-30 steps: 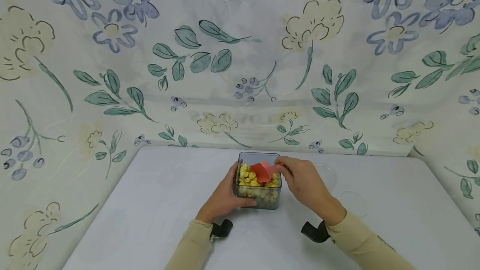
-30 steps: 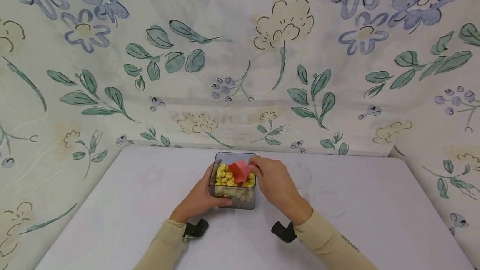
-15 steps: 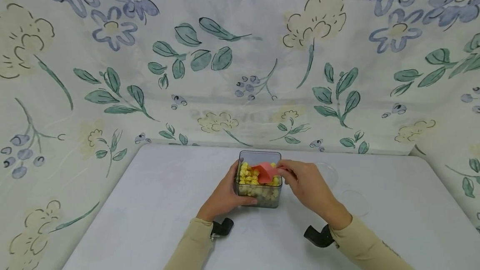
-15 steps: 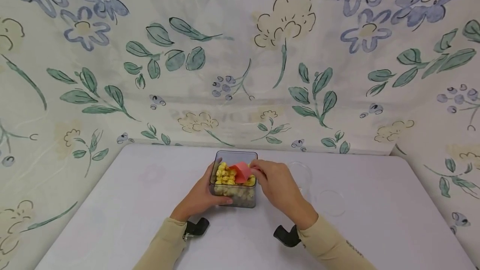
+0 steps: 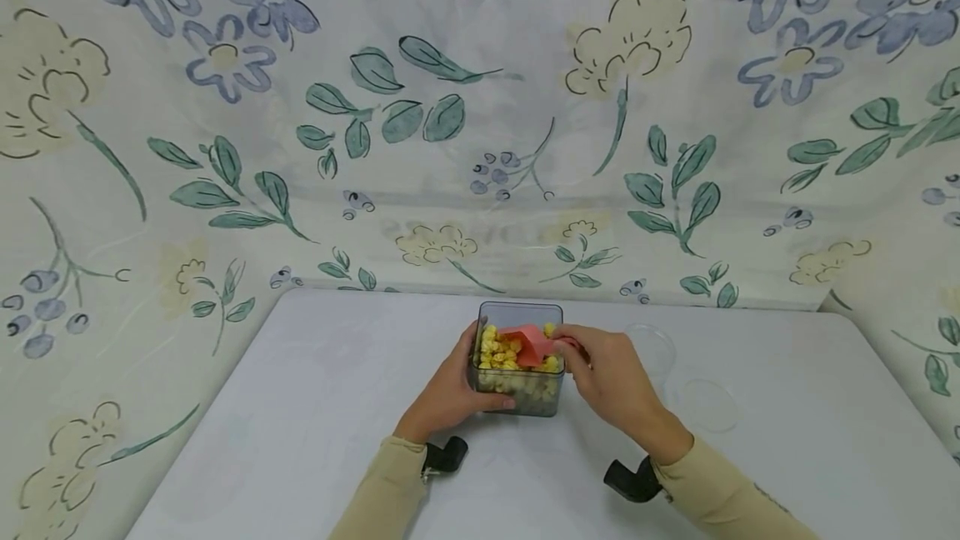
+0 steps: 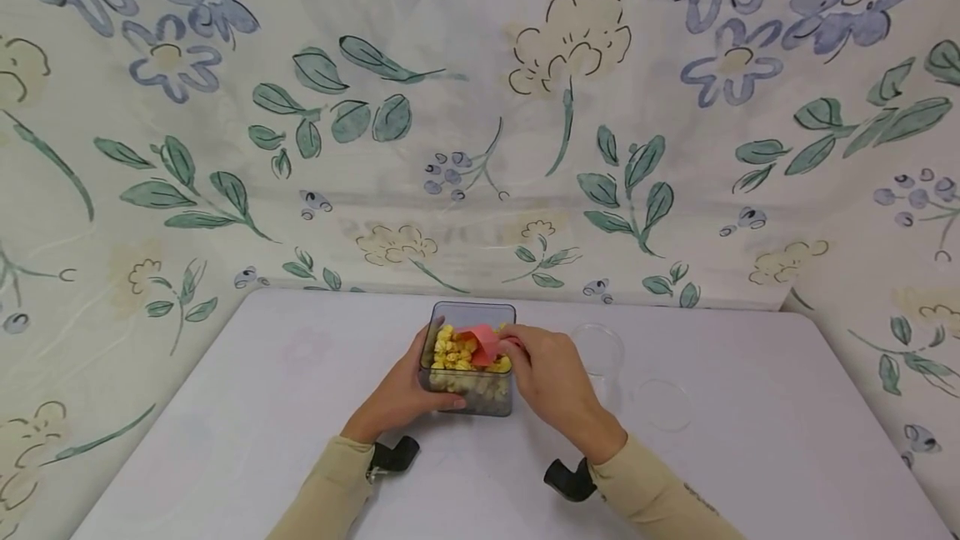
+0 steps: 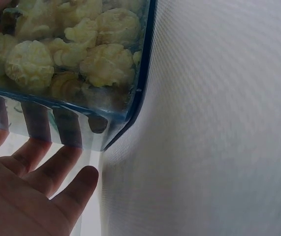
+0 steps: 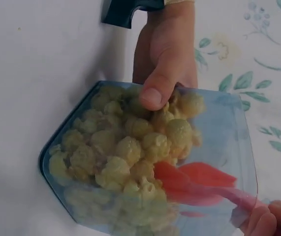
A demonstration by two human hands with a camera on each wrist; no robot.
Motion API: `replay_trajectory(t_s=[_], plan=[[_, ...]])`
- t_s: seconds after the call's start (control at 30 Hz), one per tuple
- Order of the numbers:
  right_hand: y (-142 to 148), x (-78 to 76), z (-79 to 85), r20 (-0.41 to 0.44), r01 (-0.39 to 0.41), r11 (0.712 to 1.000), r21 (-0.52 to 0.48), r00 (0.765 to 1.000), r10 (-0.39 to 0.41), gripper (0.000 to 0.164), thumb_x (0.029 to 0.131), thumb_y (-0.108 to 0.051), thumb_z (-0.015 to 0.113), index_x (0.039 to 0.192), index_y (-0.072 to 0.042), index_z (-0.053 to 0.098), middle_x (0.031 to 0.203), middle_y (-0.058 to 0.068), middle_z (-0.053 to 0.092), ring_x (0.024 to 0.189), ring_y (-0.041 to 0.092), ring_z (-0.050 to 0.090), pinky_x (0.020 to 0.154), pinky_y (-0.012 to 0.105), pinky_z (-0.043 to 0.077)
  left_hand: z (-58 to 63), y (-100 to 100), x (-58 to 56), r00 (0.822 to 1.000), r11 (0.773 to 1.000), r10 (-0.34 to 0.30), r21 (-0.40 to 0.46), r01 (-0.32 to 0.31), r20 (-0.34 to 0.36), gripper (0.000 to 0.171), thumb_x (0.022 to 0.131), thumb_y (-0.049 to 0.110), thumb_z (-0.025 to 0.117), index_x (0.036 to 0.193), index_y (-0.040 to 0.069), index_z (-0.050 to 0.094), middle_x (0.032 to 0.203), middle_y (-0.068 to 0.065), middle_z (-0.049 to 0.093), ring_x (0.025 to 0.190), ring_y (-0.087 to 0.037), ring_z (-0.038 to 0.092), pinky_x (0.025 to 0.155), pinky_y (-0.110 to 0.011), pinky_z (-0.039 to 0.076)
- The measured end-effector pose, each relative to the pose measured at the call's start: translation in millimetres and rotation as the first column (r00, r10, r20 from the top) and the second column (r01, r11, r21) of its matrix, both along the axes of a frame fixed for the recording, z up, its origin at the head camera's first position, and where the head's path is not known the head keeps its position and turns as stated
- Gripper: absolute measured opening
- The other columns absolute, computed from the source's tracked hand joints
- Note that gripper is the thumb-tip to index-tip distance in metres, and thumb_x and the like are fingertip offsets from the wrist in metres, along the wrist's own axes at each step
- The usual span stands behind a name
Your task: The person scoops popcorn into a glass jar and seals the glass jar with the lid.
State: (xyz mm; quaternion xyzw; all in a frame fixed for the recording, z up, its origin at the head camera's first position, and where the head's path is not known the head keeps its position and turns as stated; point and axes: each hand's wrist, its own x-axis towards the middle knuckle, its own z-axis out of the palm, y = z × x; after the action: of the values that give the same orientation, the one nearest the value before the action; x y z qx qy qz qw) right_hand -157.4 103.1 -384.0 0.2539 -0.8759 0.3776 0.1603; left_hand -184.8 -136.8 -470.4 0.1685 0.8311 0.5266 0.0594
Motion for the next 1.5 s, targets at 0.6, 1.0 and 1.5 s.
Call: replay_trajectory(t_s=[0.6, 1.0, 1.5], plan=[[4.5, -0.8, 19.2, 0.158, -0.005, 1.0, 0.029, 0.987, 0.001, 0.012, 0.09, -0.016, 0.062, 0.097, -0.009, 0.067, 0.062, -0.009, 0.054, 0.055, 0.003, 0.049, 0.049, 0.022, 0.043, -1.5, 0.1, 0.4, 1.0, 1.0, 0.008, -0.002, -0.008, -0.015, 0.115, 0.062, 0.044, 0.084, 0.148, 0.032, 0.009, 0.15, 0.004, 0.024, 0.134, -0.014, 0.026, 0.109, -0.048, 0.021], [-0.7, 3.3, 16.9, 0.178, 0.049, 0.999, -0.005, 0.983, -0.048, 0.012, 0.089, -0.019, 0.063, 0.094, -0.009, 0.068, 0.058, -0.008, 0.055, 0.051, 0.002, 0.05, 0.047, 0.022, 0.044, 3.8, 1.6, 2.3, 1.0, 1.0, 0.012, 0.004, -0.012, 0.0, 0.115, 0.063, 0.036, 0.086, 0.148, 0.03, 0.009, 0.145, 0.01, 0.03, 0.13, -0.013, 0.033, 0.108, -0.046, 0.025], [-2.1, 0.8, 11.2, 0.35, 0.153, 0.98, -0.127, 0.931, -0.1, 0.015, 0.089, -0.02, 0.063, 0.095, -0.007, 0.068, 0.061, -0.003, 0.061, 0.052, 0.01, 0.057, 0.05, 0.026, 0.048, 0.3, 1.6, 1.7, 1.0, 1.0, 0.013, 0.014, -0.013, 0.005, 0.115, 0.062, 0.037, 0.086, 0.147, 0.033, 0.009, 0.146, 0.01, 0.029, 0.132, -0.012, 0.03, 0.109, -0.046, 0.023]])
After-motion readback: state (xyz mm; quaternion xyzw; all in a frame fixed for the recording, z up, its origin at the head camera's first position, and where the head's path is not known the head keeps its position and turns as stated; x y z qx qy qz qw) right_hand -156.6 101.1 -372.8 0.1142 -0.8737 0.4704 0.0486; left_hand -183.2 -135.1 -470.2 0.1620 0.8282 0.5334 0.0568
